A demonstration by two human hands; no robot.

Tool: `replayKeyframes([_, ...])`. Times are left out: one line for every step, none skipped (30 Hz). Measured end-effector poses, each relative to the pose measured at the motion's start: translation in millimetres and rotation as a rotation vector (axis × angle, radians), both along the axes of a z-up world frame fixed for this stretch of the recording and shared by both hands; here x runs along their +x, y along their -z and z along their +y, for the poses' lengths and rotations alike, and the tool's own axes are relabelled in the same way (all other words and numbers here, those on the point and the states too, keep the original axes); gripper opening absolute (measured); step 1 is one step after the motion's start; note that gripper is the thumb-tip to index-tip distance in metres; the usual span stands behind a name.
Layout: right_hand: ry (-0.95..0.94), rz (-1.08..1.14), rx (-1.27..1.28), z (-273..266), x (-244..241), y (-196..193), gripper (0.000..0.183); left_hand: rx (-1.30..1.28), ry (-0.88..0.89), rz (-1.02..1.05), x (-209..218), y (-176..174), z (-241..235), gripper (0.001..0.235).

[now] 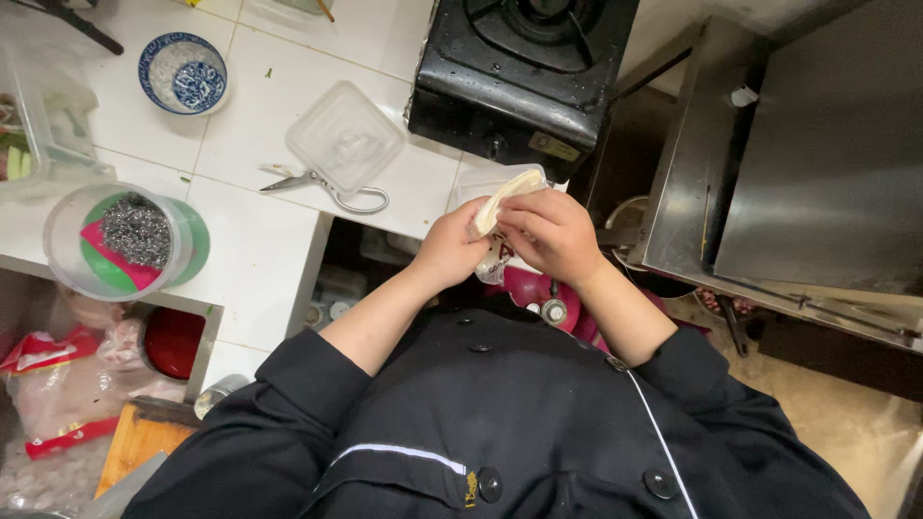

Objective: The person cuts red chili peppers with scissors into a small bowl, then slices a sheet of white food item on a cutting board with a knife. The person places the sliced pieces into a deep fryer basket and lowers it into hot oil.

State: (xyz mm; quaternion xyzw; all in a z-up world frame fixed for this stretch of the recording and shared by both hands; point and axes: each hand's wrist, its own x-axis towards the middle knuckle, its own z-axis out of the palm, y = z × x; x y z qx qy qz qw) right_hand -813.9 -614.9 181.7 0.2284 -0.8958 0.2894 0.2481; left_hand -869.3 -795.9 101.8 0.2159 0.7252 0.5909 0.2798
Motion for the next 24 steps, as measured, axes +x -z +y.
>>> replayKeyframes([-0.001,-0.017,-0.009,0,0,-1,0.025,0.004,0.007,0.005,0,0,0,0.049])
replayKeyframes([-0.002,-0.035,-0.018,-1,0,-1,0.024,-0.012,0.009,-0.003,0,0,0,0.05])
replayKeyframes([-0.005,-0.048,-0.031,-1,0,-1,0.025,-0.029,0.012,-0.013,0,0,-1,0.051])
replayKeyframes([-0.007,-0.061,-0.044,-2,1,-1,0.026,-0.045,0.015,-0.023,1,1,-2,0.052])
replayKeyframes([-0.011,-0.075,-0.058,-3,1,0,0.026,-0.031,0.012,-0.022,2,2,-2,0.053])
replayKeyframes([-0.009,-0.075,-0.051,-3,1,0,0.028,-0.017,0.01,-0.021,3,3,-3,0.053])
replayKeyframes([-0.007,-0.073,-0.042,-3,1,0,0.029,-0.001,0.007,-0.019,3,5,-4,0.053])
replayKeyframes([-0.004,-0.072,-0.033,-4,0,1,0.03,-0.002,0.006,-0.023,3,6,-4,0.054])
replayKeyframes([-0.013,-0.06,-0.031,-4,0,1,0.03,-0.003,0.004,-0.028,3,7,-5,0.055])
replayKeyframes([-0.021,-0.047,-0.029,-4,0,2,0.03,-0.004,0.001,-0.032,4,9,-6,0.056])
replayKeyframes([-0.03,-0.036,-0.026,-5,0,2,0.03,0.01,-0.005,-0.043,4,10,-6,0.056])
replayKeyframes([-0.029,-0.026,-0.026,-6,0,3,0.031,0.024,-0.01,-0.053,5,12,-7,0.056])
replayKeyframes([-0.029,-0.016,-0.026,-6,0,3,0.031,0.038,-0.017,-0.064,5,13,-8,0.056])
replayKeyframes([-0.029,-0.005,-0.026,-7,-1,4,0.031,0.047,-0.021,-0.065,5,14,-9,0.056])
replayKeyframes([-0.032,0.003,-0.024,-8,-1,5,0.032,0.057,-0.024,-0.067,5,15,-10,0.055])
replayKeyframes([-0.036,0.011,-0.022,-9,-1,5,0.033,0.066,-0.027,-0.068,5,15,-10,0.055])
replayKeyframes([-0.039,0.02,-0.02,-10,-1,6,0.033,0.058,-0.03,-0.068,5,15,-11,0.055])
replayKeyframes([-0.039,0.023,-0.016,-10,-2,6,0.033,0.051,-0.034,-0.068,5,15,-11,0.055])
replayKeyframes([-0.038,0.026,-0.011,-11,-2,6,0.033,0.043,-0.037,-0.068,5,14,-12,0.054])
replayKeyframes([-0.038,0.029,-0.006,-12,-3,6,0.033,0.045,-0.038,-0.062,6,13,-12,0.054])
replayKeyframes([-0.039,0.022,0.001,-13,-3,6,0.031,0.047,-0.039,-0.056,5,11,-12,0.054])
replayKeyframes([-0.04,0.015,0.009,-13,-4,6,0.03,0.05,-0.04,-0.049,5,10,-13,0.054])
replayKeyframes([-0.04,0.009,0.017,-14,-5,5,0.029,0.032,-0.031,-0.045,5,8,-13,0.054])
replayKeyframes([-0.048,-0.024,0.034,-15,-6,4,0.028,0.014,-0.023,-0.04,4,7,-14,0.053])
